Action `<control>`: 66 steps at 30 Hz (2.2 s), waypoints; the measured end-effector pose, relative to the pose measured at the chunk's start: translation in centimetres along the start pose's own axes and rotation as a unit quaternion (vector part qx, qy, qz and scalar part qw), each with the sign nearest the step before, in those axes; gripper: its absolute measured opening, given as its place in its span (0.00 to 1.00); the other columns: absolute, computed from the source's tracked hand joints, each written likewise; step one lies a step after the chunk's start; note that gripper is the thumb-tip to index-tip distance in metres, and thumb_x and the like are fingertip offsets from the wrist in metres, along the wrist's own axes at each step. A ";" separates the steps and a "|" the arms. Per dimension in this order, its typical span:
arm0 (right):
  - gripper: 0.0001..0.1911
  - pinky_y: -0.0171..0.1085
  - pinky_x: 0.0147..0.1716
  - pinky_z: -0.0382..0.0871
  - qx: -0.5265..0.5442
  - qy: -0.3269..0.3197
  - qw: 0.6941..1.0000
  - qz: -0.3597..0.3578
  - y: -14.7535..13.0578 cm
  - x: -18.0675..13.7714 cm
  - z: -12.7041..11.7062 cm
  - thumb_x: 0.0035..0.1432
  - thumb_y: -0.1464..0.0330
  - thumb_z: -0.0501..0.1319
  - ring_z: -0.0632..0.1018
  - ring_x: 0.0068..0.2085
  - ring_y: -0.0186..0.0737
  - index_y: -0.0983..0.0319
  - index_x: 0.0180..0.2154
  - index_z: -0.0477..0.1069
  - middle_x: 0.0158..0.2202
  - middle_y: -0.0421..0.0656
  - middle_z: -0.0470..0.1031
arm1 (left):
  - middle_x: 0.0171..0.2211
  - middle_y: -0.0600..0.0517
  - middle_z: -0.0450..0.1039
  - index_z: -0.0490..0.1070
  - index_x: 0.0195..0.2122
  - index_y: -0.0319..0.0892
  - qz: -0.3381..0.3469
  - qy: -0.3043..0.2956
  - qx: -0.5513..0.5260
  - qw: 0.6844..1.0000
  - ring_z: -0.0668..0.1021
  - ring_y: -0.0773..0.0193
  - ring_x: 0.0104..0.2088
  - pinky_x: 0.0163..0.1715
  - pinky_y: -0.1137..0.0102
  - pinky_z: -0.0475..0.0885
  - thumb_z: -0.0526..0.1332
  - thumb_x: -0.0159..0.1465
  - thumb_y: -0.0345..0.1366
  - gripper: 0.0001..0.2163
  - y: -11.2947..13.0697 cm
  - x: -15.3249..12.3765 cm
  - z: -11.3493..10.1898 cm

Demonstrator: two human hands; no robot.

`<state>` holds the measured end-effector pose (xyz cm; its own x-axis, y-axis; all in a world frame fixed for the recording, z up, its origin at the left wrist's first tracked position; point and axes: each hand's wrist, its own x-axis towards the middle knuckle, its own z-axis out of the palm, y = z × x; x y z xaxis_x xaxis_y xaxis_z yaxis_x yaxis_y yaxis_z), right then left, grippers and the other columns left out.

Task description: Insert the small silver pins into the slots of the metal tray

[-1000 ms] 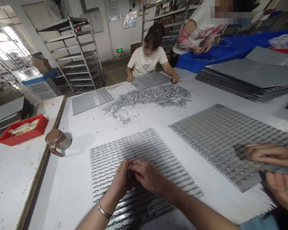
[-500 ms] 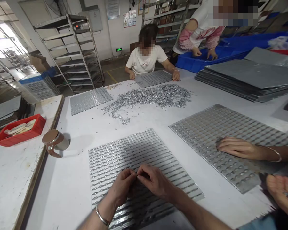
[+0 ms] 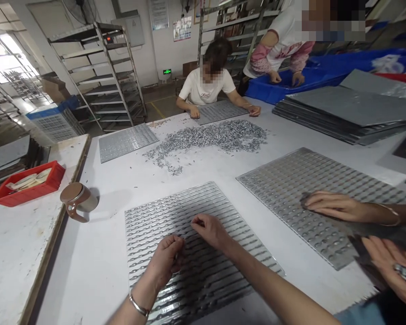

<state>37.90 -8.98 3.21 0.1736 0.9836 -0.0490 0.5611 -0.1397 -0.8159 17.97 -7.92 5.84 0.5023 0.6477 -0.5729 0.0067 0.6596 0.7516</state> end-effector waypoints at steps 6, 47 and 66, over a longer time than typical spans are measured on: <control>0.09 0.36 0.38 0.68 -0.117 0.010 0.992 0.036 -0.1 0.5 1.9 0.61 0.70 0.60 0.81 0.37 0.42 0.60 0.32 0.79 0.33 0.43 0.83 | 0.23 0.57 0.68 0.65 0.31 0.42 -0.006 0.013 -0.007 1.000 0.62 0.75 0.16 0.15 0.75 0.41 0.74 0.49 0.52 0.23 -0.4 0.2 -0.8; 0.09 0.47 0.47 0.69 -0.197 -0.119 0.950 -0.210 -3.6 -8.2 -0.9 0.62 0.78 0.57 0.75 0.44 0.46 0.60 0.39 0.72 0.43 0.45 0.75 | 0.15 0.60 0.61 0.70 0.34 0.41 -0.069 0.007 -0.101 0.992 0.60 0.73 0.12 0.12 0.75 0.46 0.67 0.56 0.59 0.24 -2.2 -0.4 2.7; 0.12 0.41 0.46 0.73 -0.014 -0.041 0.967 -0.251 -2.3 -8.6 0.4 0.65 0.77 0.53 0.77 0.43 0.41 0.59 0.43 0.72 0.40 0.44 0.76 | 0.18 0.59 0.62 0.68 0.28 0.40 -0.095 -0.002 -0.110 0.989 0.65 0.74 0.16 0.15 0.78 0.48 0.73 0.52 0.38 0.14 -1.6 -1.4 1.9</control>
<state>34.83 -17.10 5.29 -0.1907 0.9338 0.3026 0.5792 0.3559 -0.7334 18.87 -10.63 6.04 0.5140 0.5033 -0.6946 -0.0869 0.8362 0.5415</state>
